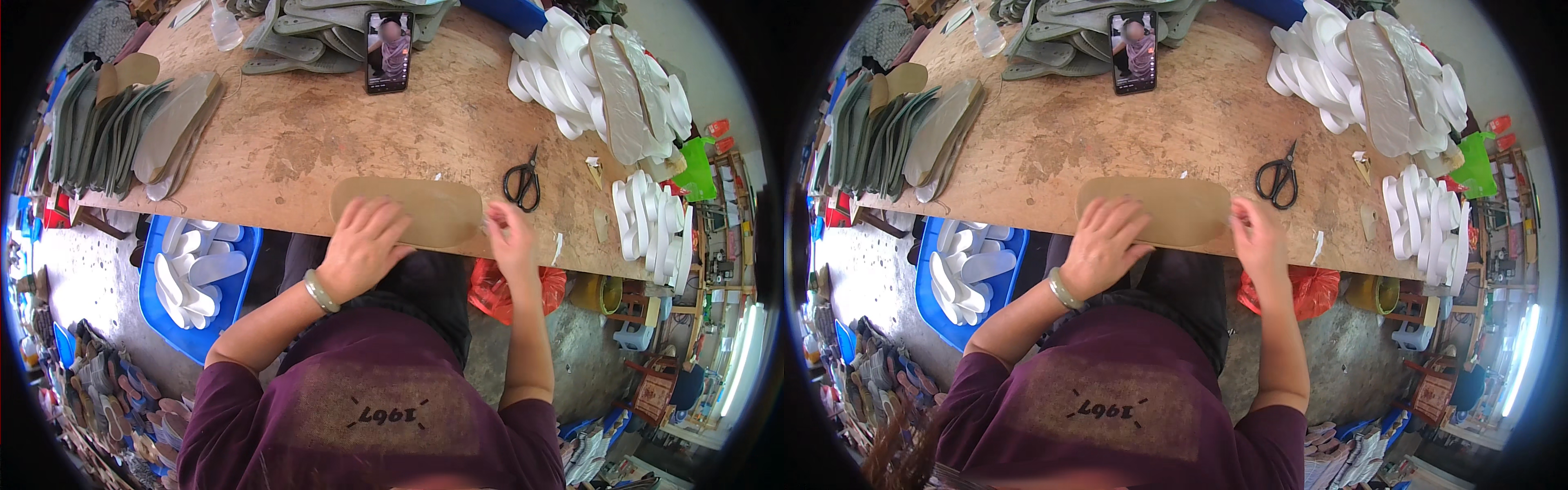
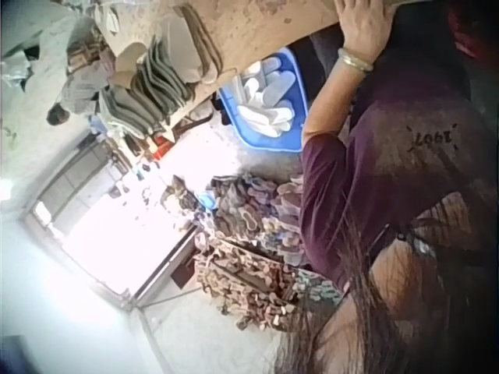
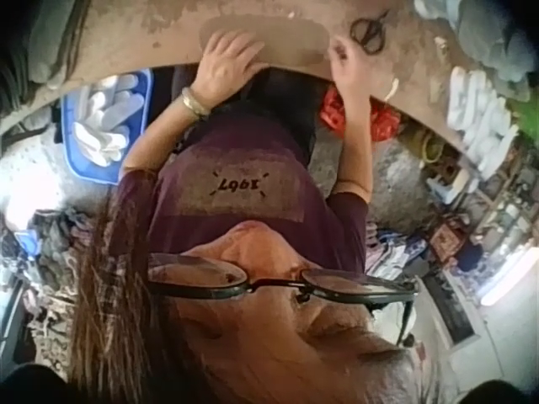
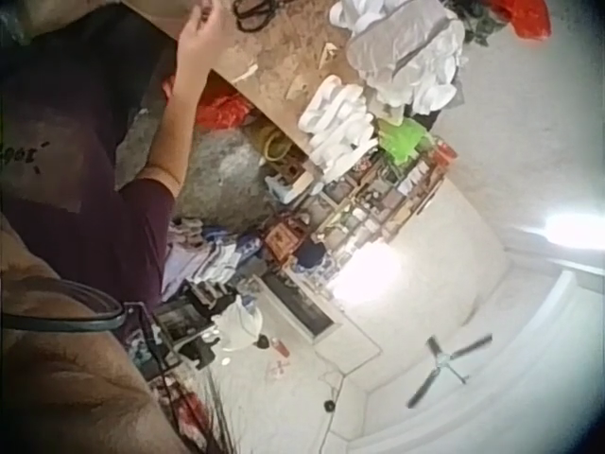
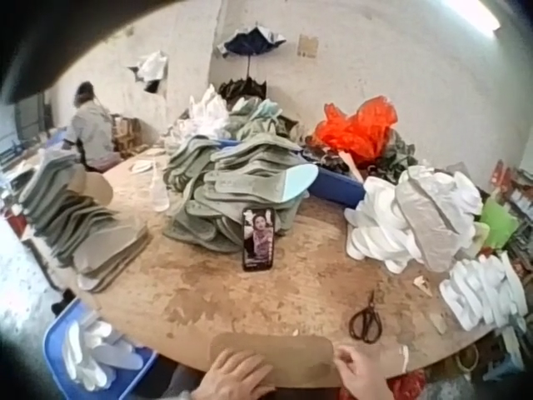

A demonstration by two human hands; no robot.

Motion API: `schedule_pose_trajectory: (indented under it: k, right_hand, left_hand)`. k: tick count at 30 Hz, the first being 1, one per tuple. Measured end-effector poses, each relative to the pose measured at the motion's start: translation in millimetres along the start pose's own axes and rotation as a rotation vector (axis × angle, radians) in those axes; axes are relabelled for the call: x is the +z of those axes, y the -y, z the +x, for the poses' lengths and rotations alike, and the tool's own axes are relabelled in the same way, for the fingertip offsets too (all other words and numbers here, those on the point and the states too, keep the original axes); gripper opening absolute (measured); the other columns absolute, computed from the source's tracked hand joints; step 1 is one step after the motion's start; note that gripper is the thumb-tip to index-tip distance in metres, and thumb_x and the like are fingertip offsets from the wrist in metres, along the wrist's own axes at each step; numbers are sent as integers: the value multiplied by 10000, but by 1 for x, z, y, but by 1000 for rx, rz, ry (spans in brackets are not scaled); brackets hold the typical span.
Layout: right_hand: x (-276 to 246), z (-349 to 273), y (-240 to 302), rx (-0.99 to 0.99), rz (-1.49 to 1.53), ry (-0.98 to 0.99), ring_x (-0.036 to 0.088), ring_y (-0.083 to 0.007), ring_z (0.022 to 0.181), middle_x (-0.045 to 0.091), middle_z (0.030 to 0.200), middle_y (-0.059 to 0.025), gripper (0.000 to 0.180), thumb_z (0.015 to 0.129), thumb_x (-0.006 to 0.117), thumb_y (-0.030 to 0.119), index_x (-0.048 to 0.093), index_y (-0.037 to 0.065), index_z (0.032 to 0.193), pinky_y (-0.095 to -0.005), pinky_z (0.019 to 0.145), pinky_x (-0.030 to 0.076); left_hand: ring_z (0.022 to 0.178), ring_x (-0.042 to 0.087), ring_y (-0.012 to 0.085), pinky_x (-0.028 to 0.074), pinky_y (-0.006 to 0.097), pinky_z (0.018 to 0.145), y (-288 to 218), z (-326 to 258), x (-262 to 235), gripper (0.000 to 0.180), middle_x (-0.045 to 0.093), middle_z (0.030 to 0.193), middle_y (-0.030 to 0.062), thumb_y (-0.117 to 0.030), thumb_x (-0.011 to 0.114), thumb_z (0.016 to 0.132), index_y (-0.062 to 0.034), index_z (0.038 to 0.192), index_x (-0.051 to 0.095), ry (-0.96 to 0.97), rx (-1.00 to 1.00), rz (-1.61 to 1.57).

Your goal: The person is preparing shoe insoles by trimming them with scissors and checking their fit with a white sole component.

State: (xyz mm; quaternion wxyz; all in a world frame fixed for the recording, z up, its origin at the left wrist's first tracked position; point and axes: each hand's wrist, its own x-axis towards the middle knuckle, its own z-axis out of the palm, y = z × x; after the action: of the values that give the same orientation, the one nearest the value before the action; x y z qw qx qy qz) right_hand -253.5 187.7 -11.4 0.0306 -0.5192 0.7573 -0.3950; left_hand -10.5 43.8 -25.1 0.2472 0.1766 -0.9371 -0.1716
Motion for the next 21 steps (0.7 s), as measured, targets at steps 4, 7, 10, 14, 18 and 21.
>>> schedule_pose_trajectory:
  k: [4,7,10,14,18,21]
  right_hand:
    - [42,34,4,99,125,104,675,-209,787,678,895,-101,295,836,700,-15,627,47,1116,-329,696,552]
    - [53,41,-1,75,87,169,651,-206,725,658,832,-91,293,824,698,-9,615,41,1101,-324,661,539]
    - [55,44,-11,54,26,112,642,-208,719,646,821,-85,289,820,680,-10,613,41,1096,-320,664,538]
    - [54,46,-12,215,143,63,638,-191,719,646,825,-81,260,830,662,-9,616,40,1081,-314,665,536]
    - [52,45,-7,138,93,144,648,-169,733,656,844,-85,226,846,654,-11,625,33,1065,-298,668,539]
    - [55,42,-13,150,97,58,655,-192,741,661,865,-94,231,842,656,-15,631,33,1067,-301,668,543]
  left_hand:
    - [1381,418,295,324,545,1129,-20,20,23,571,502,1438,79,-431,682,862,-134,1341,585,91,167,8]
    - [1418,373,284,287,580,1138,-20,15,35,626,455,1490,57,-530,617,882,-200,1407,536,184,186,88]
    - [1424,362,279,274,584,1140,-20,14,36,629,448,1497,46,-555,598,886,-224,1416,527,221,193,126]
    - [1421,360,278,276,585,1136,-18,13,38,628,447,1496,35,-570,587,887,-231,1412,527,209,210,141]
    - [1418,363,280,278,589,1132,-19,13,36,627,444,1498,33,-570,591,883,-230,1407,529,212,204,136]
    - [1418,362,284,280,591,1129,-19,14,37,630,442,1498,39,-568,599,877,-229,1404,530,222,193,140]
